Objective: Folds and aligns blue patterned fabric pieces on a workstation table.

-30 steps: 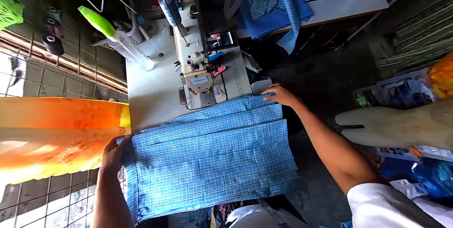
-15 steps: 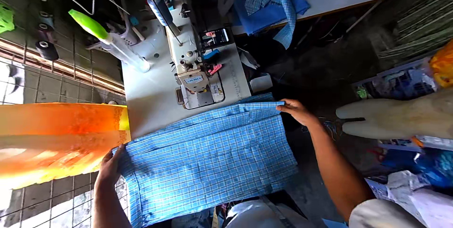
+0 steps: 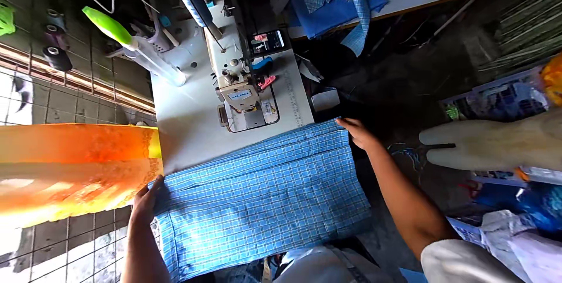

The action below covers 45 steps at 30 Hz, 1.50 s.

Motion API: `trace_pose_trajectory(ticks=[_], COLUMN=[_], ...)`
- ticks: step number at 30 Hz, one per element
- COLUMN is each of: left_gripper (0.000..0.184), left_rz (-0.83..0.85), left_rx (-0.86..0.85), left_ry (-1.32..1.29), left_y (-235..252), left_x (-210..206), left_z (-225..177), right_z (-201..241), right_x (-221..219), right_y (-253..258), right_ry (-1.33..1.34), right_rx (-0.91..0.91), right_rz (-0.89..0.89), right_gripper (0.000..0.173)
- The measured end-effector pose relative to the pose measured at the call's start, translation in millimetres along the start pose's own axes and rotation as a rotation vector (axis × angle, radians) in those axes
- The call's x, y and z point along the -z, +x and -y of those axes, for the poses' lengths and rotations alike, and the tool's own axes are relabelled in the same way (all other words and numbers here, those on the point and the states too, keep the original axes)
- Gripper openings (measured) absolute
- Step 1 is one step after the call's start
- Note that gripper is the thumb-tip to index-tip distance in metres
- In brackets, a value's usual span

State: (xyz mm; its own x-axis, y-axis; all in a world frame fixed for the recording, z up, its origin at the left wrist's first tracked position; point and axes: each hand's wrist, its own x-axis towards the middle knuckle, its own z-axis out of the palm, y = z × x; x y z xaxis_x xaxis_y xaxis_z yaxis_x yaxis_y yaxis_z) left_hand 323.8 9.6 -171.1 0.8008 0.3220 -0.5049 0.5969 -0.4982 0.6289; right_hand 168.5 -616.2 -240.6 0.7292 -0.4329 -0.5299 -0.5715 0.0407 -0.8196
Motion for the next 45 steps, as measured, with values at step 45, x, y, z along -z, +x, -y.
trace_pose_trajectory(ticks=[45], left_gripper=[0.076], left_rz=[-0.188], left_rx=[-0.61], left_ry=[0.717], left_y=[-9.9], left_x=[-122.4], left_z=[16.9], right_z=[27.0], right_x=[-313.7], right_y=[-73.2], right_ry=[-0.989], right_rx=[0.964], right_rz=[0.166], right_gripper=[0.055])
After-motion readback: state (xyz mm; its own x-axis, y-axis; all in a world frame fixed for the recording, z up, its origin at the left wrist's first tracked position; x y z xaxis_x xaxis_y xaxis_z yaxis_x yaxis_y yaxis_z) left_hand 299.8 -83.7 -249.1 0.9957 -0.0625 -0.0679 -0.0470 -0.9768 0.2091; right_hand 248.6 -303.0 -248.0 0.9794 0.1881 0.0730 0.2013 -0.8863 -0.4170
